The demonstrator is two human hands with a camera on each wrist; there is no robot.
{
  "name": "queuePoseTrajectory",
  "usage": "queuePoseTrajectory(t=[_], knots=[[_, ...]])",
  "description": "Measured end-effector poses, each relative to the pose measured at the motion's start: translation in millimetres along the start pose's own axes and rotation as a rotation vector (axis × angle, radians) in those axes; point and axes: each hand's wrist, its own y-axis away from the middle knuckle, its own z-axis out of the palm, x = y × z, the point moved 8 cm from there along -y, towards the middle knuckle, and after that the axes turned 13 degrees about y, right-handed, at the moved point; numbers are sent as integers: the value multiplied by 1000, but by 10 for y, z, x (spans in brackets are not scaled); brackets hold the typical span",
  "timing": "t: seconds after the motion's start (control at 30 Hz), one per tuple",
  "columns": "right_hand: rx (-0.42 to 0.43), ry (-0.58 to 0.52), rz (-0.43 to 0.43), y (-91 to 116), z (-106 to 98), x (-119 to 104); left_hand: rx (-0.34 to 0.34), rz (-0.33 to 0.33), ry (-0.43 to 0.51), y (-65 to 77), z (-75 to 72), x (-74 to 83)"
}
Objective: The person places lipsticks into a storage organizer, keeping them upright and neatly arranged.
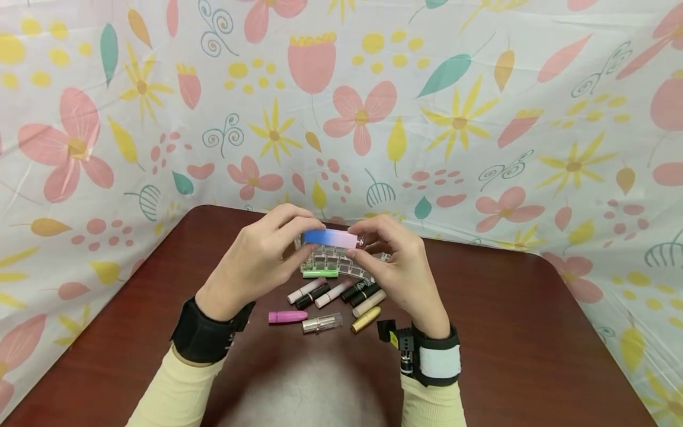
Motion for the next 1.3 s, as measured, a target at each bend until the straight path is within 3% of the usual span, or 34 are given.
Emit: queuePoseTrajectory(t=[0.17, 0.33, 0.47, 0.63, 0.93, 1.13, 1.3], knots=[[38, -91, 23, 4, 3, 23, -16, -2, -12, 3, 47, 7], [80, -294, 55, 5, 18, 53, -66, -9, -26, -6, 150, 45], [59, -409, 97, -10, 73, 48, -86, -19, -74, -4, 214, 62], [41, -441, 175, -16, 144, 72, -101, -25, -151, 2, 281, 68], [65, -469, 242, -2, 229, 145, -88, -73, -143, 24, 347, 66], [82, -420, 307, 0, 285, 188, -81, -54, -185, 37, 383, 90], [73, -468, 317, 2, 278, 212, -87, -50, -156, 6, 396, 77]])
